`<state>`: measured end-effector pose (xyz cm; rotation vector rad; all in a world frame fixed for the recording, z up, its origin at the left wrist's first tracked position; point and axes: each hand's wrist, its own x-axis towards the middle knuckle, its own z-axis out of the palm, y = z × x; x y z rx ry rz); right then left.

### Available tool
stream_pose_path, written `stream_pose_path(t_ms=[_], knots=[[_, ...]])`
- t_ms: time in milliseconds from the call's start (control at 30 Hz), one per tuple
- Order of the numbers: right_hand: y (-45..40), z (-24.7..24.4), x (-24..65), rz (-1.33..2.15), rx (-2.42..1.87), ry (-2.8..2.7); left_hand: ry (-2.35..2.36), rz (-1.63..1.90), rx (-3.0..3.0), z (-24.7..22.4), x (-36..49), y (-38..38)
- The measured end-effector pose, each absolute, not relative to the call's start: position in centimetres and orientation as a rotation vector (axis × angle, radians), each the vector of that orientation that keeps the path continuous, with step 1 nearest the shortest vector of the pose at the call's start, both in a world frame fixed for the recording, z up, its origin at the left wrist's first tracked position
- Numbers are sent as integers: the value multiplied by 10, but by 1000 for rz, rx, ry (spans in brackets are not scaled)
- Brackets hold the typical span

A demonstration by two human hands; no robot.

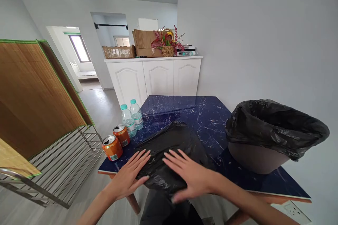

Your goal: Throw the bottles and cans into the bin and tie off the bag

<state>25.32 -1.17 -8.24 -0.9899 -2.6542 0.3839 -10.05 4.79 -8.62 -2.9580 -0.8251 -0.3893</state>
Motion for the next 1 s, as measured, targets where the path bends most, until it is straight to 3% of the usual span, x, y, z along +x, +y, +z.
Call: stream_pose_path(t_ms=[67, 233, 433, 533, 600, 700, 767, 867, 1000], knots=[[-36, -94, 258, 374, -975, -2753, -813, -347, -2978, -85, -107, 47], [-65, -97, 304, 411, -1396, -2661, -879, -420, -3024, -89, -119, 50], [-94, 9, 329, 691, -1779, -2543, -911, -695, -3242, -88, -82, 44], [-80, 56, 330, 622, -1834, -2549, -1113, -880, -3285, -82, -53, 37], [-57, 69, 332, 381, -1962, -2504, -1350, -990, -3209, -78, -38, 38], [-24, 66, 327, -161, -2110, -2234, -1526, -1139, -3007, -73, -29, 45], [-17, 55, 311, -352, -1927, -2070, -1469, -1228, -2831, -70, -27, 49], [-22, 32, 270, -280, -1511, -2101, -1202, -1162, -2747, -66, -22, 48], [-14, -18, 224, -43, -1258, -2349, -908, -760, -2871, -70, -11, 50]])
